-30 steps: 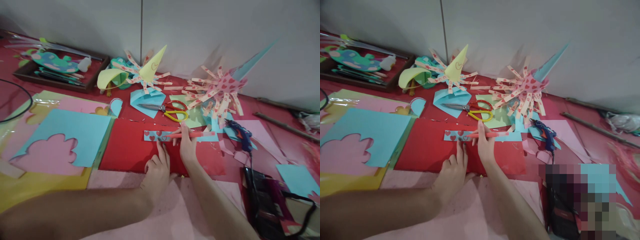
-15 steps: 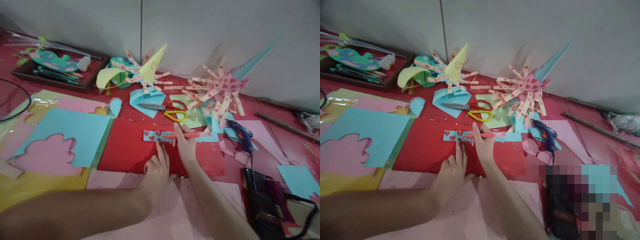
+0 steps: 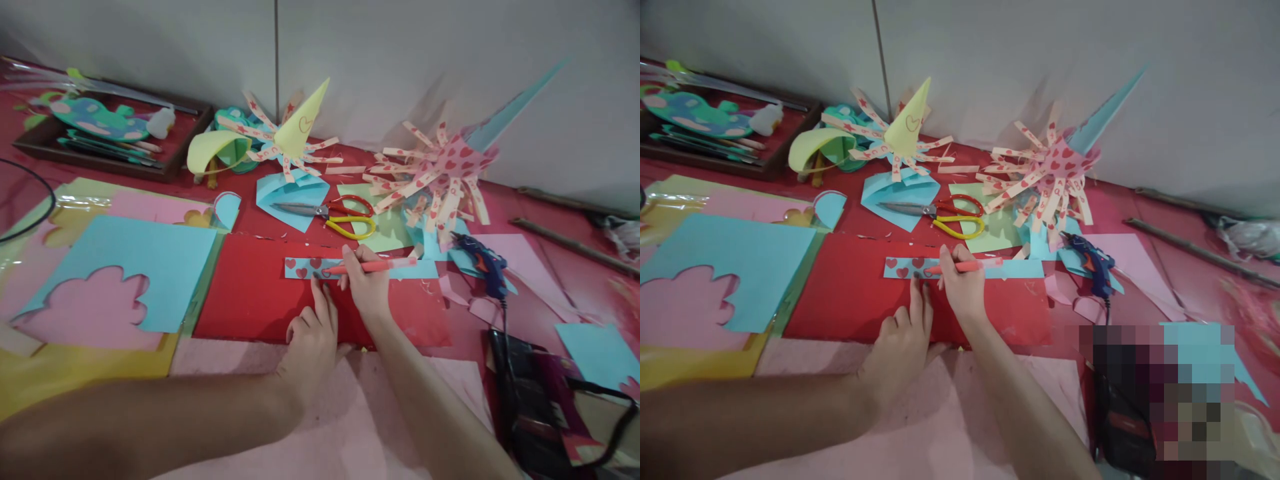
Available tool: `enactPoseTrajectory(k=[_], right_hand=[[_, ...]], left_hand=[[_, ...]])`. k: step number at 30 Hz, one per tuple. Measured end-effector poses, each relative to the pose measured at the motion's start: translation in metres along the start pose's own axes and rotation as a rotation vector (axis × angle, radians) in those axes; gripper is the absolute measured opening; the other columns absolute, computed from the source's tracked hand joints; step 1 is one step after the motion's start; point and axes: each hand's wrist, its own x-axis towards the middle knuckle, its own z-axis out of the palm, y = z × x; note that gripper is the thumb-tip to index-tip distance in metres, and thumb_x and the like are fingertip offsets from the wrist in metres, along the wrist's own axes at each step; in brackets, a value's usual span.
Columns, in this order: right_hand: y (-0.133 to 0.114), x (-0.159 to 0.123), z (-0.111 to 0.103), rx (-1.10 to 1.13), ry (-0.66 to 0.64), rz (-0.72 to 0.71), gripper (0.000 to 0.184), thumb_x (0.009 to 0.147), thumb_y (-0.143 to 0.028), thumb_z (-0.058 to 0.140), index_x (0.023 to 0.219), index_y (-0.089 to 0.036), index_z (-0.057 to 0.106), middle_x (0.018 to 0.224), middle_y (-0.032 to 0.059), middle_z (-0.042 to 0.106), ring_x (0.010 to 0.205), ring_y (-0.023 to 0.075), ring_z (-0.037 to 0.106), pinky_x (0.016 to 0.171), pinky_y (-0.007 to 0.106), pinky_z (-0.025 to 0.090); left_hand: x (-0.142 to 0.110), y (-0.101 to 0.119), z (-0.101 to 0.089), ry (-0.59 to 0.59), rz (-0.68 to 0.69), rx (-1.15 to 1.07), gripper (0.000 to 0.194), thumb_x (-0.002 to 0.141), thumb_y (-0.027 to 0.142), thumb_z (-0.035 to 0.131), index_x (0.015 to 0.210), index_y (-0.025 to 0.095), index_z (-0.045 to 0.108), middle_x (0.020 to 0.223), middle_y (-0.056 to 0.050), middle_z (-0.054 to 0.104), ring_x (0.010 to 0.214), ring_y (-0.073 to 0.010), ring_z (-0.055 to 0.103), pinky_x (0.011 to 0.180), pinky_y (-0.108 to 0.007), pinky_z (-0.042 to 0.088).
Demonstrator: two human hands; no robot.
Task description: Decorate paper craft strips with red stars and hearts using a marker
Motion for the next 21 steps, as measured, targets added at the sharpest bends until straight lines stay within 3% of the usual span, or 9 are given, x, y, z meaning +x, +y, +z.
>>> enactPoseTrajectory(k=[9,21], right_hand=[[0.0003,-0.0004,-0.0005,-0.045,-0.013,-0.014,0.035,0.082,-0.033,0.049,0.054,-0.021,0.032,0.039,-0.0104,0.036,0.033,0.0051,0.039,0.040,0.018,0.034],[-0.0014,0.0003,0.0018,-0.029,0.017,0.003,0.042,0.079,-0.046,0.054,0.053,-0.021,0.032,0.038,-0.0103,0.032,0.031,0.0047,0.036,0.035,0.019,0.031]], left_hand=[[0.0013,-0.0011,-0.0023,-0.033,0.022,0.011,0.070,0.083,0.047,0.043,0.131,-0.003,0.034,0.132,-0.035,0.033,0.060,-0.0190,0.058,0.044,-0.029,0.044],[0.0006,-0.0019,-0.0021,-0.032,0.019,0.015,0.067,0.083,0.046,0.041,0.132,0.000,0.034,0.134,-0.032,0.032,0.061,-0.0192,0.057,0.044,-0.030,0.044]])
